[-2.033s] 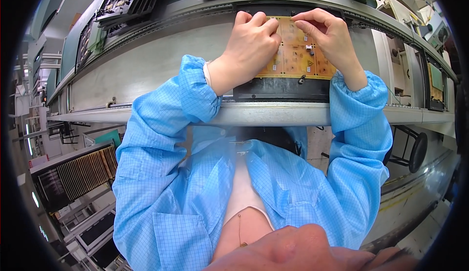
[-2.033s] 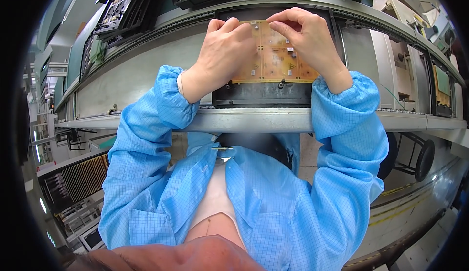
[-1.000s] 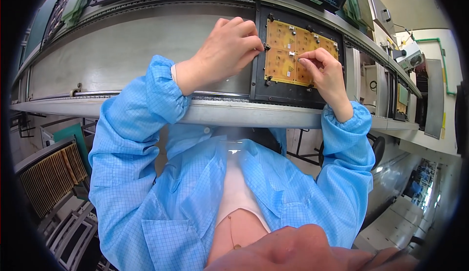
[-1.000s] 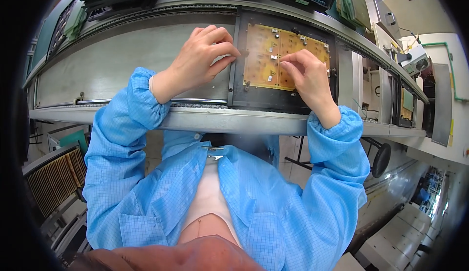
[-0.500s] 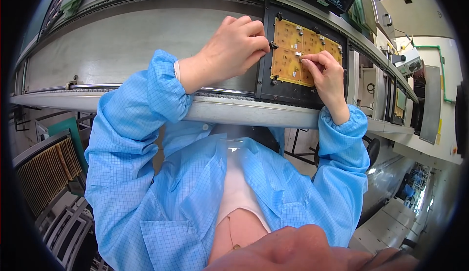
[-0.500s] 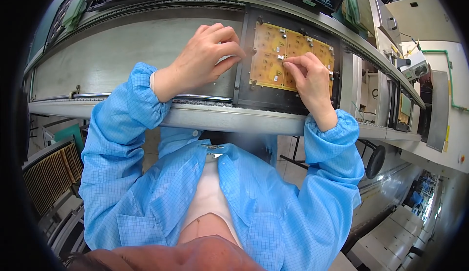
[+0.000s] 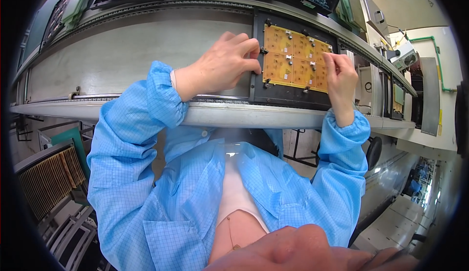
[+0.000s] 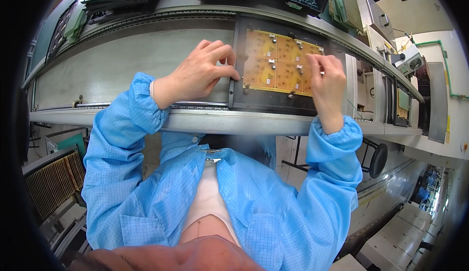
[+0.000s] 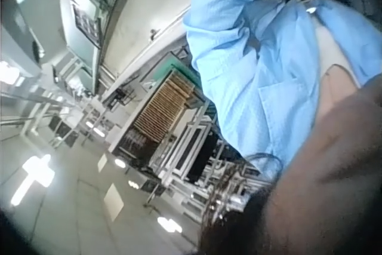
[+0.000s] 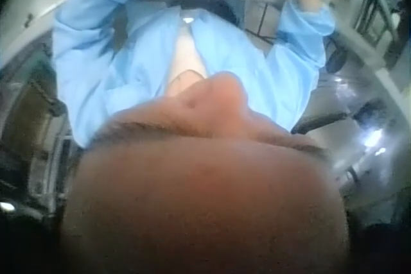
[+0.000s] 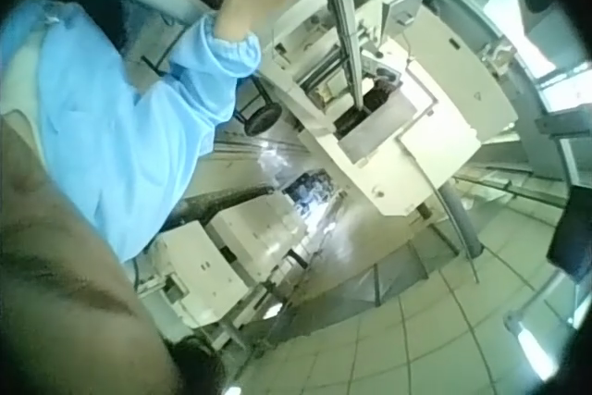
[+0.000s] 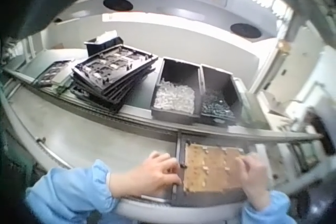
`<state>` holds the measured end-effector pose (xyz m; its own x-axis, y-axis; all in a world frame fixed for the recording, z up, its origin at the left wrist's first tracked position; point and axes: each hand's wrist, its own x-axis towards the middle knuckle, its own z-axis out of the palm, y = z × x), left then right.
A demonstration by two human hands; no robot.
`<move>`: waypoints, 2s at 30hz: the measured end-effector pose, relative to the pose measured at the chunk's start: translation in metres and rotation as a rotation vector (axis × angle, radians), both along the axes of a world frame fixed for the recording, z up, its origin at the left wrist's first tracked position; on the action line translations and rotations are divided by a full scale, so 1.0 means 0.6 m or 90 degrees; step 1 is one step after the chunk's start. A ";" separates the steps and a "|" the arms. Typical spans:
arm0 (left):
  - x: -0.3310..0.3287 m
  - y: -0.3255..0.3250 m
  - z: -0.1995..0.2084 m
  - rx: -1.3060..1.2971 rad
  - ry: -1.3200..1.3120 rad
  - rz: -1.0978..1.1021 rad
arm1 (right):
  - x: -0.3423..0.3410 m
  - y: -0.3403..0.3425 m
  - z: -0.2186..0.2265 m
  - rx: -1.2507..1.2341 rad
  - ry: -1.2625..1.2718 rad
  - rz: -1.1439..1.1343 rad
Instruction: The person assembles electronic components onto a printed circuit board by hand, taking components from a plastic tray and placing them onto the board.
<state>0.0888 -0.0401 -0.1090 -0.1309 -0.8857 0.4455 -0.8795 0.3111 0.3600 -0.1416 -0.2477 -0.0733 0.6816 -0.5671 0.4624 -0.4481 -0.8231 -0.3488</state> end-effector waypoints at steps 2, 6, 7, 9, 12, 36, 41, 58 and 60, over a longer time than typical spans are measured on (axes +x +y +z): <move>0.007 0.010 0.012 -0.017 -0.023 0.005 | -0.033 -0.051 -0.017 -0.066 -0.016 0.011; 0.046 0.063 0.020 0.013 -0.037 0.063 | -0.054 -0.082 -0.050 0.083 0.035 -0.060; 0.058 0.083 0.021 0.022 -0.033 0.086 | -0.048 -0.078 -0.058 0.152 0.050 -0.046; 0.079 0.120 0.027 0.037 -0.048 0.144 | -0.026 -0.067 -0.069 0.224 0.055 0.006; 0.111 0.175 0.037 0.042 -0.079 0.205 | 0.018 -0.029 -0.067 0.275 0.006 0.124; 0.625 0.231 0.150 0.302 -0.195 0.983 | -0.056 -0.139 -0.122 0.336 -0.073 0.008; 0.525 0.279 0.198 0.128 -0.254 1.042 | -0.078 -0.129 -0.113 0.310 -0.139 0.022; 0.034 0.086 0.237 0.299 0.546 -0.041 | 0.079 -0.009 0.133 0.329 -0.224 0.617; 0.036 0.064 0.233 0.376 0.662 -0.106 | 0.062 -0.014 0.114 0.361 -0.194 0.644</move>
<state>0.1105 -0.0015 0.0306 -0.0819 -0.9947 -0.0626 -0.0500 -0.0586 0.9970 -0.1042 -0.2561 -0.0046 0.8418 -0.0129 0.5396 0.4772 -0.4495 -0.7551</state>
